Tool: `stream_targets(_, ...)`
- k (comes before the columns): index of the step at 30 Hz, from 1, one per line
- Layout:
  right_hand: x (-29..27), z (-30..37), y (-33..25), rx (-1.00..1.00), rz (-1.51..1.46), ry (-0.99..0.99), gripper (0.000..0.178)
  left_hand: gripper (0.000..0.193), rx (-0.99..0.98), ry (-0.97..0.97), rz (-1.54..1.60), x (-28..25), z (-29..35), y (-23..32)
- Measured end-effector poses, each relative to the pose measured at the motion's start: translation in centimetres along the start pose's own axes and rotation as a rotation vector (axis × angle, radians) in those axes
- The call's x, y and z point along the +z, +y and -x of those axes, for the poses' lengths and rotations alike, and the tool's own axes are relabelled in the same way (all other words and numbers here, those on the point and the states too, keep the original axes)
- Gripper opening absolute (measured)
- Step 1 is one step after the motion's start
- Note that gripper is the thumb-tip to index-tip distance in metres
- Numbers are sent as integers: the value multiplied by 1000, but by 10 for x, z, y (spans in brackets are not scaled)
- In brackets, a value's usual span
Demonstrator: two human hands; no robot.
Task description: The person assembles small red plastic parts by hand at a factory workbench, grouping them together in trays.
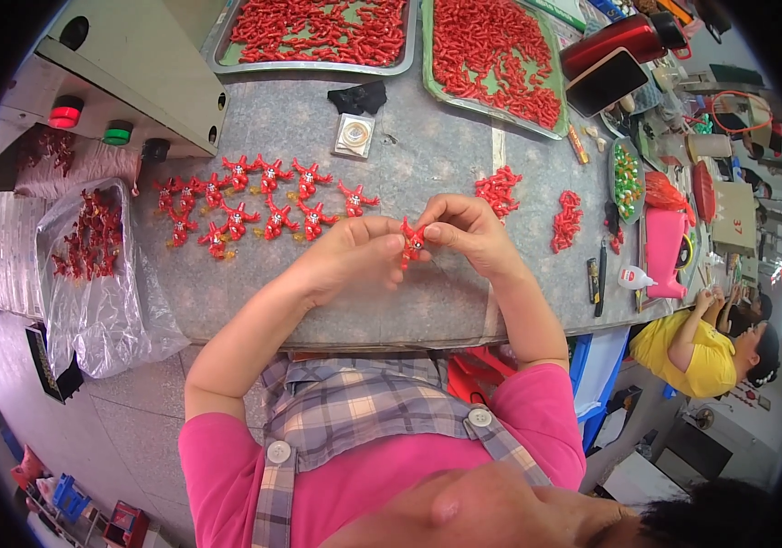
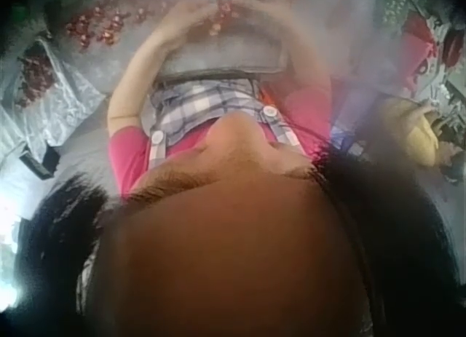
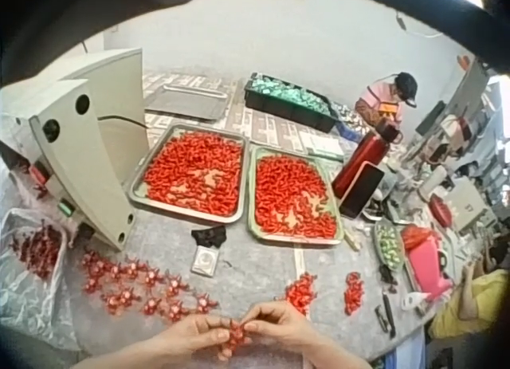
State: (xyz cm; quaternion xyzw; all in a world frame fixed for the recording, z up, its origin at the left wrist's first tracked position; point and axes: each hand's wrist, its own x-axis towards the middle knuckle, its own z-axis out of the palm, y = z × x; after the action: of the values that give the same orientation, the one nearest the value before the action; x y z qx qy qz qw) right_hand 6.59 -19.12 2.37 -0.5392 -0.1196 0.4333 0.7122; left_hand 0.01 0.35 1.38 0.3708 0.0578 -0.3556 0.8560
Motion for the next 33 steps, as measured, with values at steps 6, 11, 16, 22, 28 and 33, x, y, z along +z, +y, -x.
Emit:
stream_targets(6, -2, 1, 4, -109, 262, 61, 11, 27, 30, 38, -178, 2, 0, 3)
stream_targets(11, -1, 3, 2, -121, 432, 53, 9, 26, 10, 67, -201, 0, -3, -3)
stream_targets(16, -1, 0, 0, -94, 400, 48, 12, 20, 187, 254, -459, -2, -3, -10)
stream_targets(22, -1, 1, 3, -135, 406, 71, 17, 23, 257, 411, -696, 5, 0, -10)
stream_targets(28, -1, -1, 6, -104, 367, 83, 17, 23, 417, 482, -975, 11, 3, -7)
stream_targets(33, -1, -2, 5, -69, 365, 83, 16, 20, 466, 493, -1026, 12, 3, -7)
